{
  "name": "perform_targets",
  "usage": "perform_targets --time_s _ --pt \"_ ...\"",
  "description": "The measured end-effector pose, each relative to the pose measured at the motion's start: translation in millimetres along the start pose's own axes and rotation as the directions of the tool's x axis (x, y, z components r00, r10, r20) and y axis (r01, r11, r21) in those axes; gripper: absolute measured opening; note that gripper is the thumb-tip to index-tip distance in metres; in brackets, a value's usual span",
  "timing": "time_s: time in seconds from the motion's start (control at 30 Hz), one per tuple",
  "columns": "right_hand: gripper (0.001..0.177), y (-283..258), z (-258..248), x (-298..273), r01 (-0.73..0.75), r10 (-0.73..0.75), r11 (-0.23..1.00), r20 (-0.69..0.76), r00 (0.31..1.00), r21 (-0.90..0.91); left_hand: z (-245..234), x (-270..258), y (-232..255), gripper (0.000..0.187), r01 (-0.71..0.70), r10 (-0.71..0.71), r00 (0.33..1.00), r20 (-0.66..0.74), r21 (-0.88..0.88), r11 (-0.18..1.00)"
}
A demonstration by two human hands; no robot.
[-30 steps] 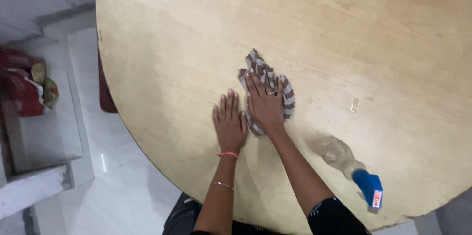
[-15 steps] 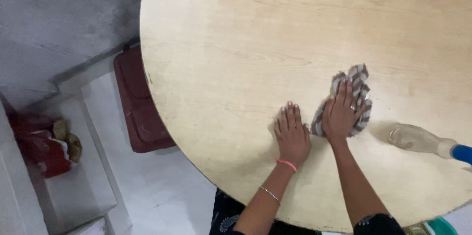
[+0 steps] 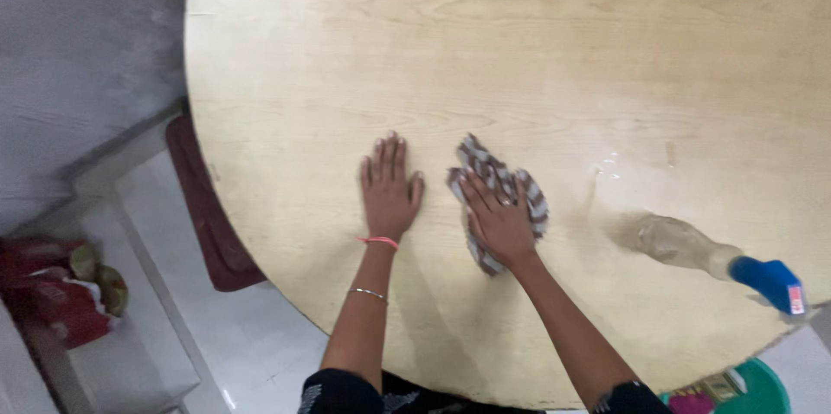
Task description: The person wipes a large, round, light-colored table with a cloth. They use a spray bottle to apply liquid to the surface and continue wiping in circular and sweeping motions across the entire tabletop.
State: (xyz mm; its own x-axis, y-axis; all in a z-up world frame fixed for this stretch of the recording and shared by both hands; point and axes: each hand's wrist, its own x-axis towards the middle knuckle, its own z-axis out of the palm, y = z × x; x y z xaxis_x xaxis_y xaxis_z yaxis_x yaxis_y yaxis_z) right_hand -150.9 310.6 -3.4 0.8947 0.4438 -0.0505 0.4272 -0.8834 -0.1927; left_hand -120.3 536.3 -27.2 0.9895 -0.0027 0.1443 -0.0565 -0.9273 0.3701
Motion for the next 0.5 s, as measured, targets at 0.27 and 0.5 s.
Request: perform_targets --time_s 0.27,0.5 --pt "0.059 81.1 -20.3 86.8 0.039 -0.044 0.999 -0.14 0.989 -0.037 -11.4 1.9 6.0 0.065 0.01 -0.01 1.0 0.013 0.001 1.0" --pt "0.057 151.9 -24.7 82.8 -0.519 0.521 0.851 -0.259 0.813 0.082 -11.3 4.3 5.9 0.065 0.018 -0.018 1.0 0.008 -0.005 1.0"
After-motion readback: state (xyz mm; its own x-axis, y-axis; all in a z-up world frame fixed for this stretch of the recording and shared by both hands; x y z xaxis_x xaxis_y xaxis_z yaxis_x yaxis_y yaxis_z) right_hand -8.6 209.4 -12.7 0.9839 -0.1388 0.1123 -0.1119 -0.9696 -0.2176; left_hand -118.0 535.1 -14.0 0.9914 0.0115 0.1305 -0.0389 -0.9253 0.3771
